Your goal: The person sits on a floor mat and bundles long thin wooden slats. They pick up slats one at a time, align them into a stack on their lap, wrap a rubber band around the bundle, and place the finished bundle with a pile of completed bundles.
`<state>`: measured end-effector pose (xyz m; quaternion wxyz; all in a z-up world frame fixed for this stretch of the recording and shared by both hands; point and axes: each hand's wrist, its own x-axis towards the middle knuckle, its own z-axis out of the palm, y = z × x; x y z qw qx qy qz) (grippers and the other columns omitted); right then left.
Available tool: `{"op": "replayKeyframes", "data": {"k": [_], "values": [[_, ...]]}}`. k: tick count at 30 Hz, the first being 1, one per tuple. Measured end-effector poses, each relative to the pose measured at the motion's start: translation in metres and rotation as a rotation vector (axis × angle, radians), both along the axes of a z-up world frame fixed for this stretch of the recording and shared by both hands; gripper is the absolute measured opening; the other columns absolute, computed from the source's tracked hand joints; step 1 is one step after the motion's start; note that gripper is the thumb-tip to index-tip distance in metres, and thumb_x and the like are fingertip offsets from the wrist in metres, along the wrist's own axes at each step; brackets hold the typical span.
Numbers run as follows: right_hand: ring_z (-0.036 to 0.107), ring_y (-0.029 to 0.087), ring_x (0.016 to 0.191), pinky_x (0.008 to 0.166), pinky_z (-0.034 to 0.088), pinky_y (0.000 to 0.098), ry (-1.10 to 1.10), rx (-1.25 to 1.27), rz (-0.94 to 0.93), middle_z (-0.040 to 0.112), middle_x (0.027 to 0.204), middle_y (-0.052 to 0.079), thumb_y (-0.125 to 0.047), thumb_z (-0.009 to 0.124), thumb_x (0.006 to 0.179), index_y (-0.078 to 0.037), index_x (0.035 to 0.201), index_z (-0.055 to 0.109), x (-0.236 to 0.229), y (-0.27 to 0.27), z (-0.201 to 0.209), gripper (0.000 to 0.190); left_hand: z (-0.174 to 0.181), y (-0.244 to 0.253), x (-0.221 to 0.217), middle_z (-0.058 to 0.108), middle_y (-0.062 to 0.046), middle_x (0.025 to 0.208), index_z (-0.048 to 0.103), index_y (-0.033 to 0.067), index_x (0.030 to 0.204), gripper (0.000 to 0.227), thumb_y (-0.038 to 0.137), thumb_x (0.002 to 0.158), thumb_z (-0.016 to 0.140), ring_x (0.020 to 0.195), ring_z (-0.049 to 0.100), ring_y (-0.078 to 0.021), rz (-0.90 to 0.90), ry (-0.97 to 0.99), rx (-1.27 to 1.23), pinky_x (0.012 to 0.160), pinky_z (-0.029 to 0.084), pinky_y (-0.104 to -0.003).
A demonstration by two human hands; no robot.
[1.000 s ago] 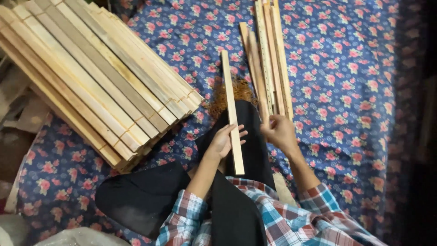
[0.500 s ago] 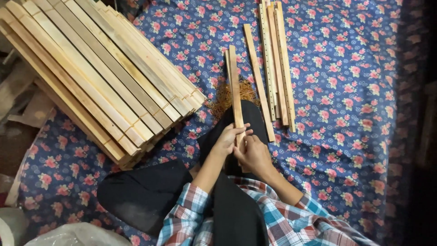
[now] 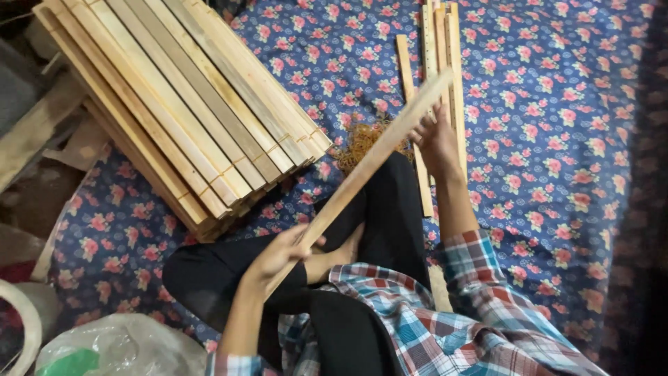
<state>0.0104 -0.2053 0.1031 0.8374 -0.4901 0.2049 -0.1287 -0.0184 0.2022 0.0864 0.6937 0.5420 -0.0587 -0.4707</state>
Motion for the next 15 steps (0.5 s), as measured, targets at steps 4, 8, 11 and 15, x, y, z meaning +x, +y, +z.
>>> {"op": "replayKeyframes", "data": {"k": [4,8,11,15], "values": [[0.065,0.019,0.086,0.078,0.059,0.0339,-0.008,0.064,-0.113,0.060,0.111,0.008,-0.027,0.052,0.107,-0.010,0.149,0.045,0.001,0.008,-0.005,0.045,0.031,0.043,-0.024,0.071,-0.017,0.110,0.060,-0.0061,0.134,0.064,-0.010,0.070,0.061,0.072,0.059,-0.0153,-0.019,0.022,0.168,0.062,0.049,-0.025],[0.056,0.004,0.072,0.061,0.049,0.0158,-0.159,0.083,-0.013,0.059,0.100,0.002,-0.007,0.055,0.105,-0.013,0.163,0.026,-0.007,0.033,0.001,0.065,0.037,0.067,-0.036,0.071,-0.016,0.118,0.058,-0.0027,0.140,0.064,-0.010,0.076,0.056,0.076,0.056,-0.0129,-0.003,0.082,0.193,0.071,0.045,-0.023],[0.064,0.012,0.084,0.068,0.057,0.0226,-0.096,-0.035,0.001,0.065,0.112,0.012,-0.004,0.055,0.104,-0.026,0.168,0.011,-0.008,0.042,0.004,0.080,0.038,0.073,-0.040,0.073,-0.015,0.121,0.060,0.0000,0.137,0.066,-0.009,0.072,0.052,0.098,0.060,-0.0186,-0.005,0.067,0.331,0.090,0.045,-0.028],[0.062,0.011,0.079,0.061,0.051,0.0210,-0.067,-0.035,0.006,0.066,0.114,0.017,-0.001,0.054,0.103,-0.030,0.167,0.010,-0.011,0.050,0.012,0.083,0.036,0.072,-0.045,0.072,-0.014,0.119,0.059,-0.0017,0.137,0.064,-0.010,0.074,0.048,0.098,0.061,-0.0169,0.018,0.011,0.373,0.088,0.045,-0.022]]}}
